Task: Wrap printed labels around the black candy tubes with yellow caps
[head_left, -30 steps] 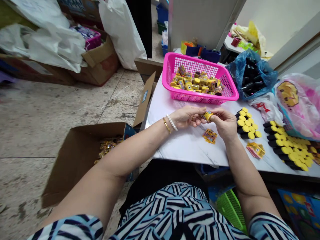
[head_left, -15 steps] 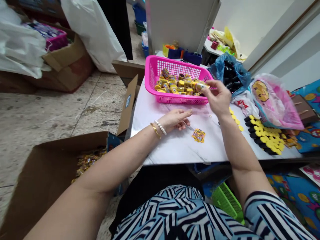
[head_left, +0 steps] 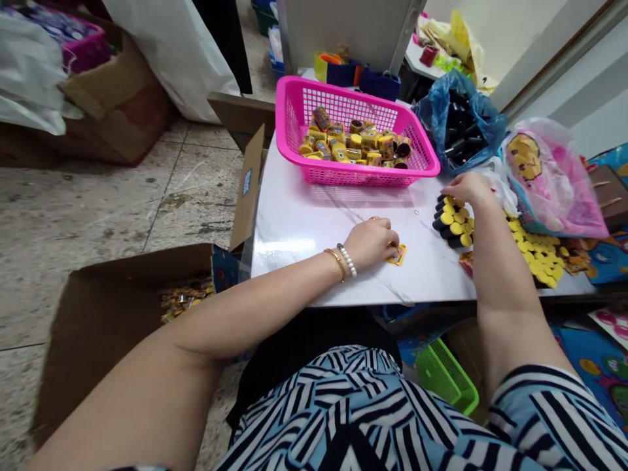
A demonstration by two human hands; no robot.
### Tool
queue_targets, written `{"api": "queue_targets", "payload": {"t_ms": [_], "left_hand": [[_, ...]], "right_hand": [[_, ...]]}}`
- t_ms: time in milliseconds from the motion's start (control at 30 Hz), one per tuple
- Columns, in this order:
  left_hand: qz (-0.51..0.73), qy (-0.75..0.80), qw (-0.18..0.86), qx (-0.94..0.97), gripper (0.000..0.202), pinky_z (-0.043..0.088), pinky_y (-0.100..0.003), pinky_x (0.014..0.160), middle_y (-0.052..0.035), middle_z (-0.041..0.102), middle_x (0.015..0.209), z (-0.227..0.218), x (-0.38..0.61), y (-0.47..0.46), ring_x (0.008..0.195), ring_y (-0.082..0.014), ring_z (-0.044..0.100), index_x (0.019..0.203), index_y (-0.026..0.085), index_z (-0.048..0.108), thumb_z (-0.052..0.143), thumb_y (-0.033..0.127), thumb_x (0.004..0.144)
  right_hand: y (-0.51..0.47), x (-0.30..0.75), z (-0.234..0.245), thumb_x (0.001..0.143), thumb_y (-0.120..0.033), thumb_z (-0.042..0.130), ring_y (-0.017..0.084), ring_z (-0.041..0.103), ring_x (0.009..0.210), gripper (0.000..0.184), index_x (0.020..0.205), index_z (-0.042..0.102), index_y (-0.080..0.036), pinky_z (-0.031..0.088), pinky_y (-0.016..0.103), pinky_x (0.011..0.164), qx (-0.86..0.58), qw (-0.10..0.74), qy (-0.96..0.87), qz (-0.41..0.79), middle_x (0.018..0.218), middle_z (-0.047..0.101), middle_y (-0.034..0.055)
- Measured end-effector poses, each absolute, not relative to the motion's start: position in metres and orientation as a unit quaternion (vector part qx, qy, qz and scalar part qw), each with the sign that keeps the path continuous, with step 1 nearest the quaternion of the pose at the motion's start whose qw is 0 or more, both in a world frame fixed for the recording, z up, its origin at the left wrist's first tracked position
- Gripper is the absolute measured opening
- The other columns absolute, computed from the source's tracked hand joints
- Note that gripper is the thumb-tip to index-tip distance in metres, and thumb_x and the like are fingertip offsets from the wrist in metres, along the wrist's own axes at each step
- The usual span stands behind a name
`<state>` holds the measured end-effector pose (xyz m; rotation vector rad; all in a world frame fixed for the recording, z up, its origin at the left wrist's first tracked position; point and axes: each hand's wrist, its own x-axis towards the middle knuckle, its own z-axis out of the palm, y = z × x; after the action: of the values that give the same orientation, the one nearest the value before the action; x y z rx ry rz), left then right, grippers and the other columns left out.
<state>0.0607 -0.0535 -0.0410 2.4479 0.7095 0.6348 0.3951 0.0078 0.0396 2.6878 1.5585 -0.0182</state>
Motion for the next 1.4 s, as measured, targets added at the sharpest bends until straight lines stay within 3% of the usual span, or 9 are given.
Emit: {"api": "queue_targets", "payload": {"t_ms": [267,433,633,700,800,900,1067,1200,1400], "left_hand": [[0.209,0.261,0.232,0.913,0.012,0.05,-0.034,0.083,-0.0096,0.07,0.097,-0.044,0.07,-0.059,0.095,-0.0233,0.064,0.091,0.014,0.076,0.068,0.023,0.094],[0.241,0.236,0.243,0.909,0.011,0.05,-0.036,0.093,-0.0098,0.07,0.108,-0.047,0.069,-0.055,0.101,-0.0236,0.063,0.099,0.018,0.078,0.073,0.02,0.089],[0.308,0.247,0.276,0.876,0.009,0.05,-0.032,0.083,-0.0063,0.068,0.091,-0.044,0.065,-0.054,0.089,-0.0193,0.062,0.082,0.017,0.077,0.071,0.015,0.087],[0.385,0.272,0.294,0.832,0.007,0.05,-0.03,0.078,-0.0043,0.066,0.087,-0.038,0.057,-0.051,0.081,-0.0165,0.061,0.08,0.018,0.077,0.075,0.017,0.086],[0.495,0.292,0.291,0.764,0.007,0.049,-0.029,0.073,-0.0026,0.065,0.083,-0.027,0.045,-0.047,0.075,-0.0146,0.059,0.081,0.018,0.077,0.078,0.023,0.087],[0.535,0.275,0.286,0.746,0.009,0.05,-0.029,0.073,-0.0033,0.067,0.086,-0.019,0.039,-0.05,0.076,-0.0146,0.06,0.083,0.019,0.077,0.079,0.026,0.088],[0.514,0.255,0.296,0.764,0.01,0.051,-0.03,0.076,-0.0045,0.069,0.087,-0.014,0.04,-0.059,0.081,-0.0161,0.063,0.085,0.019,0.076,0.077,0.028,0.09],[0.548,0.309,0.315,0.711,0.02,0.049,-0.028,0.07,-0.004,0.069,0.084,-0.007,0.033,-0.061,0.072,-0.0141,0.059,0.086,0.019,0.073,0.071,0.036,0.094],[0.531,0.35,0.428,0.642,0.044,0.044,-0.026,0.063,-0.004,0.069,0.075,-0.005,0.028,-0.057,0.067,-0.0134,0.057,0.084,0.018,0.077,0.063,0.058,0.097]], "right_hand": [[-0.065,0.336,0.068,0.085,-0.041,0.071,0.034,0.071,0.095,0.034,0.107,0.081,-0.017,0.053,0.049,0.091,0.813,-0.147,0.55,0.124,0.097,0.079,0.0149],[-0.124,0.283,0.036,0.087,-0.043,0.069,0.031,0.072,0.089,0.032,0.109,0.08,-0.023,0.054,0.044,0.085,0.776,-0.133,0.612,0.077,0.093,0.079,0.0099],[-0.116,0.267,-0.007,0.091,-0.033,0.065,0.03,0.073,0.092,0.031,0.116,0.079,-0.022,0.055,0.043,0.087,0.727,-0.113,0.676,0.046,0.104,0.08,0.0114],[-0.12,0.264,-0.004,0.091,-0.036,0.069,0.031,0.073,0.098,0.032,0.117,0.079,-0.021,0.054,0.046,0.094,0.704,-0.171,0.687,0.055,0.107,0.08,0.0122],[-0.141,0.252,0.006,0.095,-0.042,0.07,0.03,0.072,0.105,0.027,0.113,0.08,-0.024,0.053,0.046,0.101,0.662,-0.347,0.661,0.059,0.11,0.079,0.0101],[-0.16,0.232,0.008,0.097,-0.046,0.069,0.024,0.073,0.094,0.025,0.104,0.081,-0.027,0.057,0.04,0.091,0.64,-0.455,0.617,-0.055,0.103,0.081,0.0058],[-0.144,0.215,-0.006,0.089,-0.052,0.076,0.02,0.073,0.082,0.03,0.095,0.082,-0.023,0.059,0.035,0.078,0.6,-0.515,0.548,-0.272,0.089,0.081,0.003],[-0.121,0.215,-0.008,0.084,-0.051,0.081,0.017,0.069,0.07,0.03,0.085,0.08,-0.021,0.058,0.032,0.072,0.594,-0.576,0.498,-0.259,0.078,0.077,0.0009],[-0.114,0.204,-0.009,0.094,-0.057,0.069,0.017,0.065,0.068,0.038,0.082,0.074,-0.022,0.054,0.031,0.07,0.609,-0.581,0.511,-0.175,0.073,0.072,0.0002]]}}
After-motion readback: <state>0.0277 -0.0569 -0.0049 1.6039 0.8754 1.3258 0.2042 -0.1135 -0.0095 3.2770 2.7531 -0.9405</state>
